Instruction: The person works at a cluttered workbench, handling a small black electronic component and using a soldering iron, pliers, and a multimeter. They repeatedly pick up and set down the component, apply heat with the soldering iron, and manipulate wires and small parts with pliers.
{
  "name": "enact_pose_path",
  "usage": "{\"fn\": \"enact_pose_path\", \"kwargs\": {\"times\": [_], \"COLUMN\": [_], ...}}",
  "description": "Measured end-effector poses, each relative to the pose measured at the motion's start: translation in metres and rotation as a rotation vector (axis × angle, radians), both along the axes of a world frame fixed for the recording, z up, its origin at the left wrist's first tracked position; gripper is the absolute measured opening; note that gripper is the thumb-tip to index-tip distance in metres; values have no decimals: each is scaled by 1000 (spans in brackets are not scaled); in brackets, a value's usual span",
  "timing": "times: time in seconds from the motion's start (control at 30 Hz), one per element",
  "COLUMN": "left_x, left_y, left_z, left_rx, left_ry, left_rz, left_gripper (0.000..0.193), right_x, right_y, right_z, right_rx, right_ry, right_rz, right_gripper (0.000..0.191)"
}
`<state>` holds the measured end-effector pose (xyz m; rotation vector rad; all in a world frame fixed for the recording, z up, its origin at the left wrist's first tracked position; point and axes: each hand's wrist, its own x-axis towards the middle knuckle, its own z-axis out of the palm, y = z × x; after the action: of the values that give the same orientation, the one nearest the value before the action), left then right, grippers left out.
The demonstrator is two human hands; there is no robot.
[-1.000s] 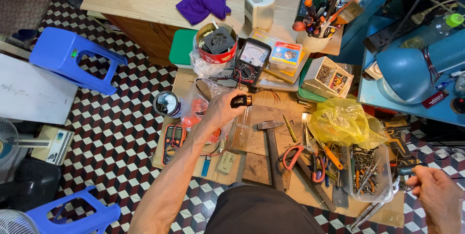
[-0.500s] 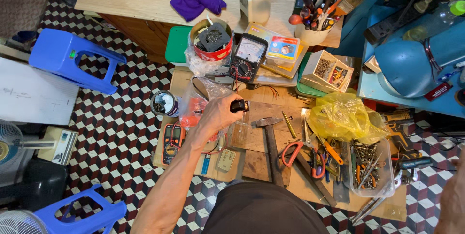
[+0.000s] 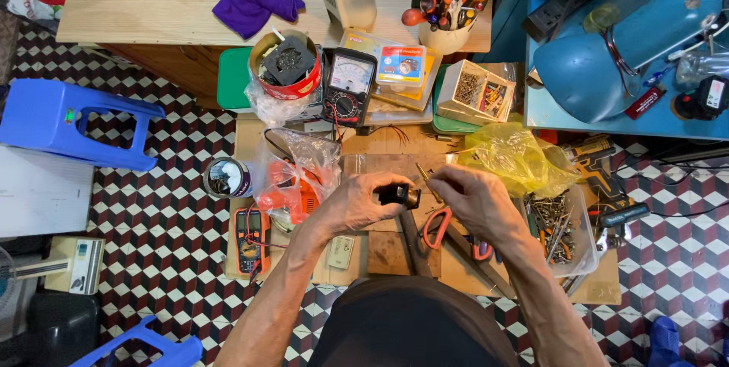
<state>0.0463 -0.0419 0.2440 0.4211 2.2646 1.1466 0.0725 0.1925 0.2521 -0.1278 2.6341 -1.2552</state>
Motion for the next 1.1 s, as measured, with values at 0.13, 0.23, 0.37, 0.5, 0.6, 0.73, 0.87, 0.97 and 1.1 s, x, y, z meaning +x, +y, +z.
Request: {"fn": "enact_pose_path", "kwargs": {"times": [0.13,0.23,0.37,0.5,0.6,0.73,0.87,0.97,1.1], "left_x": [1,-1,-15,-25,-26,-22,-14,-4,6], "left_y": [-6,-9,-6,-8,-11,-18,-23,-22,-23], "left_z": [0,-6,-26,-43,-47,-39,-25,-17,-7], "left_rx": [492,675,929,902,819,530,226,140,283], "left_ry": [-382,-412,-447,-340,-247,25,-8,-81,-158], "left_rz": [89,251,628,746,730,543,335,186,98], "left_gripper": [49,47,50,53,53,47,46,43,41], "right_x": [-17,-20,0,18,25,27,24,13,0], "right_y": [13,15,7,-2,2,18,39,48,52], "right_z": [-24,-48,-62,-47,-26,0,21,21,-1], "right_rx": [0,-7,-44,-92,-174,-326,-478,-487,-402], "right_ry": [-33,13,-246,-413,-413,-414,-144,52,197], "right_rz": [-71,-44,49,118,154,76,-224,-396,-519], "right_gripper": [23,23,27,31,30,26,24,22,20]}}
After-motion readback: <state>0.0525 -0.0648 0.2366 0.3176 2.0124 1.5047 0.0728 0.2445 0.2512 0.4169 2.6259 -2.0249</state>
